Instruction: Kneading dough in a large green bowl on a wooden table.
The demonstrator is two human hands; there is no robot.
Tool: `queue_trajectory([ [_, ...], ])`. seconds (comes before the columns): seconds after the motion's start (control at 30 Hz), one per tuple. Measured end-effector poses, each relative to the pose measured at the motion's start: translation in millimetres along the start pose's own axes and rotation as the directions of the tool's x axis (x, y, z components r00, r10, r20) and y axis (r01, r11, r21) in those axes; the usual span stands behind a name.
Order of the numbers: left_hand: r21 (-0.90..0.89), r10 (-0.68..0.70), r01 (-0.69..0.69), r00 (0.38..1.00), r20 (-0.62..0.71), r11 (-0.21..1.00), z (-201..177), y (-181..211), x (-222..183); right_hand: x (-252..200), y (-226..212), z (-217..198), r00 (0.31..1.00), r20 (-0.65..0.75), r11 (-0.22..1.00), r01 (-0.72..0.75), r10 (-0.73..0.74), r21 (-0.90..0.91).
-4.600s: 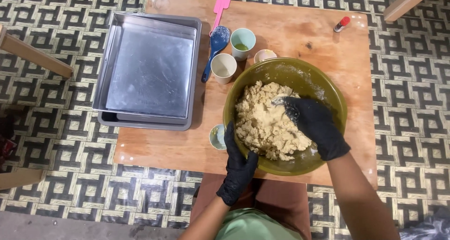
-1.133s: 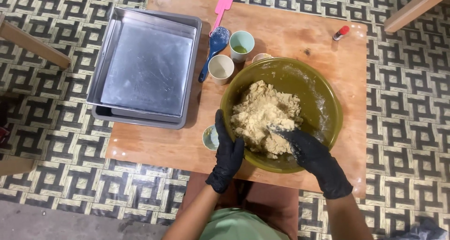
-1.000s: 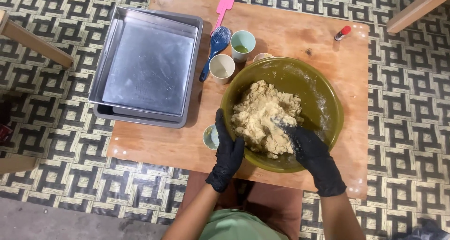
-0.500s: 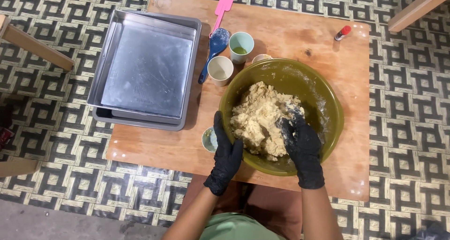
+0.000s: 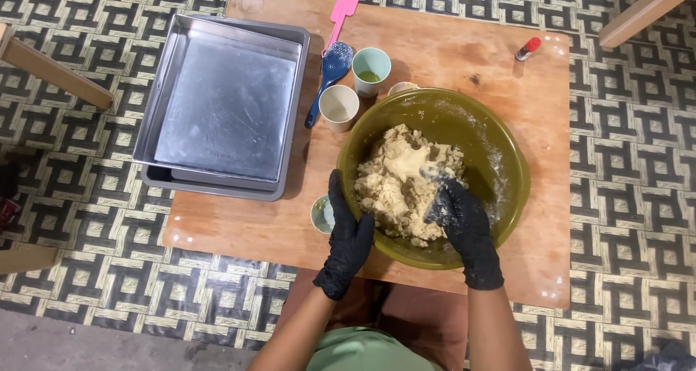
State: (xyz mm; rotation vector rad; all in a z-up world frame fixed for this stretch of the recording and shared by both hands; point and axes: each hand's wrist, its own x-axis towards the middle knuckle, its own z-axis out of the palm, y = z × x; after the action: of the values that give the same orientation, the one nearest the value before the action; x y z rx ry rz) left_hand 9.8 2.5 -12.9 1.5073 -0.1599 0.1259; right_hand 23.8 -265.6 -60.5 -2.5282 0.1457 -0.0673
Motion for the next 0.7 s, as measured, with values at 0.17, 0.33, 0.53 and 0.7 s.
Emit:
queue_trajectory([
  [0.17, 0.004, -0.003, 0.003, 1.0, 0.0, 1.0, 0.5, 1.4, -0.2, 11.6, -5.7, 4.5, 0.929, -0.248, 0.962, 0.263, -0.274, -0.077],
  [0.33, 0.006, -0.014, 0.014, 1.0, -0.007, 1.0, 2.1, 1.7, 0.0, 3.1, -30.2, -5.8, 0.968, -0.08, 0.971, 0.237, -0.239, -0.034],
  [0.53, 0.011, -0.018, 0.019, 1.0, -0.012, 1.0, 2.5, 0.6, 0.3, 6.6, -87.8, -46.2, 0.998, -0.031, 0.999, -0.053, 0.053, 0.01],
  [0.7, -0.004, -0.024, 0.024, 1.0, -0.007, 1.0, 1.0, -0.4, -0.2, 2.0, -97.7, -49.1, 0.998, -0.044, 0.82, -0.015, 0.049, 0.572],
])
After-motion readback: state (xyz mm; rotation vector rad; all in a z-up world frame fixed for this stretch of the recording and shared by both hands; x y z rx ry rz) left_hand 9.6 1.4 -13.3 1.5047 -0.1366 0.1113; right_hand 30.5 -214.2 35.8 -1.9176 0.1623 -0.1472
